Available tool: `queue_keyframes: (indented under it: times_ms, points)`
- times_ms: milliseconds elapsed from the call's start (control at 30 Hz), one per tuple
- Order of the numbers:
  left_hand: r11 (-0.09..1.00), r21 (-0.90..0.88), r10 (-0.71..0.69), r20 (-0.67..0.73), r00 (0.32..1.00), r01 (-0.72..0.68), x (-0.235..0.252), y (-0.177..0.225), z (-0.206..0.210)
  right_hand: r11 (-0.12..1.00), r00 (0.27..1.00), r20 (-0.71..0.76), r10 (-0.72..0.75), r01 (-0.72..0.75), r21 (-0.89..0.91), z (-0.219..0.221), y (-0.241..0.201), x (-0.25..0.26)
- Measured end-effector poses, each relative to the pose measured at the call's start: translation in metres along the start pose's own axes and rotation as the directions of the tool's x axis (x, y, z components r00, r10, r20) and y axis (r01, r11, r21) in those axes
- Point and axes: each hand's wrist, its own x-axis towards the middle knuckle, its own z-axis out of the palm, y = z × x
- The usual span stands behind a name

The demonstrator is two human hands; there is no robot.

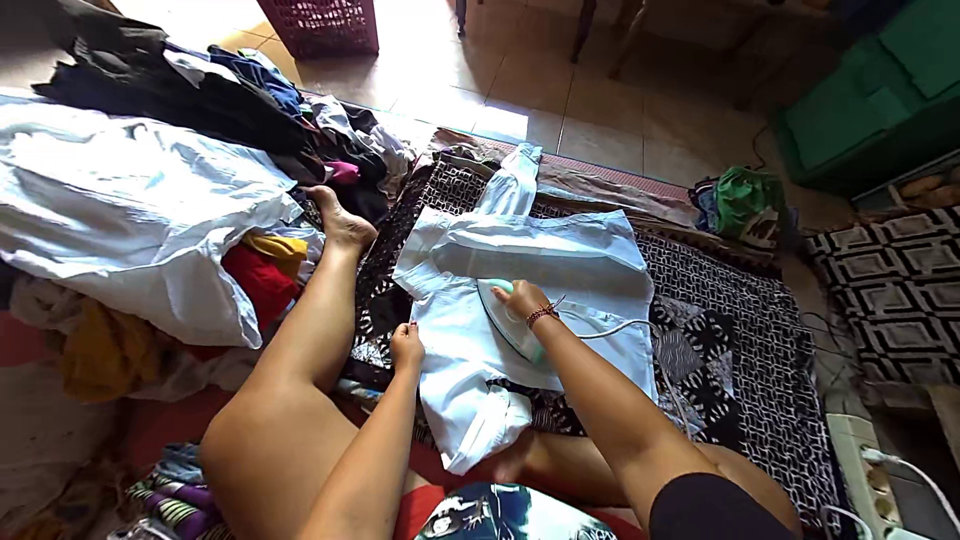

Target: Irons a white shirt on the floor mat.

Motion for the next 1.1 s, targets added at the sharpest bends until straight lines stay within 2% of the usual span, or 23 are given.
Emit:
queue_keyframes:
  times_ms: [67,200,267,433,600,767,867,933,967,1000,1033,1067,1100]
  points:
    - [1.000,-0.004,-0.014,0.009,1.000,0.014,0.001,0.001,0.001,0.997,0.997,0.042,-0.063,0.064,-0.036,0.003,0.011,-0.001]
    - [0.998,0.032,-0.047,0.059,0.997,0.045,-0.002,0.009,-0.004,0.937,0.945,0.157,-0.286,0.310,-0.160,0.014,0.024,-0.012]
    - [0.996,0.052,-0.068,0.061,0.996,0.065,-0.003,0.010,-0.004,0.935,0.949,0.172,-0.263,0.295,-0.199,0.015,0.015,-0.017]
    - [0.999,-0.004,-0.043,0.062,0.997,0.043,-0.001,0.007,-0.004,0.982,0.992,0.049,-0.115,0.121,-0.145,0.007,-0.013,-0.006]
    - [0.999,0.001,-0.050,0.052,0.997,0.050,-0.002,0.009,-0.003,0.984,0.991,0.051,-0.120,0.126,-0.126,0.010,-0.002,-0.010]
    - [0.997,0.037,-0.068,0.071,0.995,0.066,0.000,0.010,-0.004,0.965,0.979,0.132,-0.155,0.179,-0.191,0.017,0.050,-0.050]
    - [0.997,0.054,-0.056,0.065,0.996,0.053,0.005,0.005,-0.003,0.957,0.981,0.170,-0.091,0.133,-0.256,0.011,0.099,-0.069]
    - [0.997,0.067,0.026,0.014,1.000,-0.026,0.004,-0.002,0.000,0.968,0.992,0.125,-0.030,0.060,-0.245,0.000,0.140,-0.077]
    - [0.991,0.076,0.115,-0.061,0.991,-0.111,-0.003,-0.003,0.004,0.974,0.996,0.093,0.005,0.016,-0.226,-0.006,0.163,-0.082]
    - [0.976,0.085,0.213,-0.152,0.965,-0.202,-0.017,0.009,0.004,0.979,0.998,0.056,0.040,-0.028,-0.201,-0.013,0.187,-0.087]
    - [0.977,0.096,0.203,-0.120,0.972,-0.192,-0.043,0.047,-0.011,0.983,0.997,0.016,0.073,-0.069,-0.168,-0.020,0.211,-0.093]
    - [0.987,0.159,0.003,0.122,0.993,-0.023,-0.076,0.110,-0.046,0.986,0.994,-0.028,0.107,-0.110,-0.127,-0.026,0.234,-0.100]
    - [0.979,0.178,-0.127,0.160,0.979,0.098,-0.100,0.155,-0.061,0.984,0.986,-0.073,0.149,-0.155,-0.082,-0.032,0.258,-0.106]
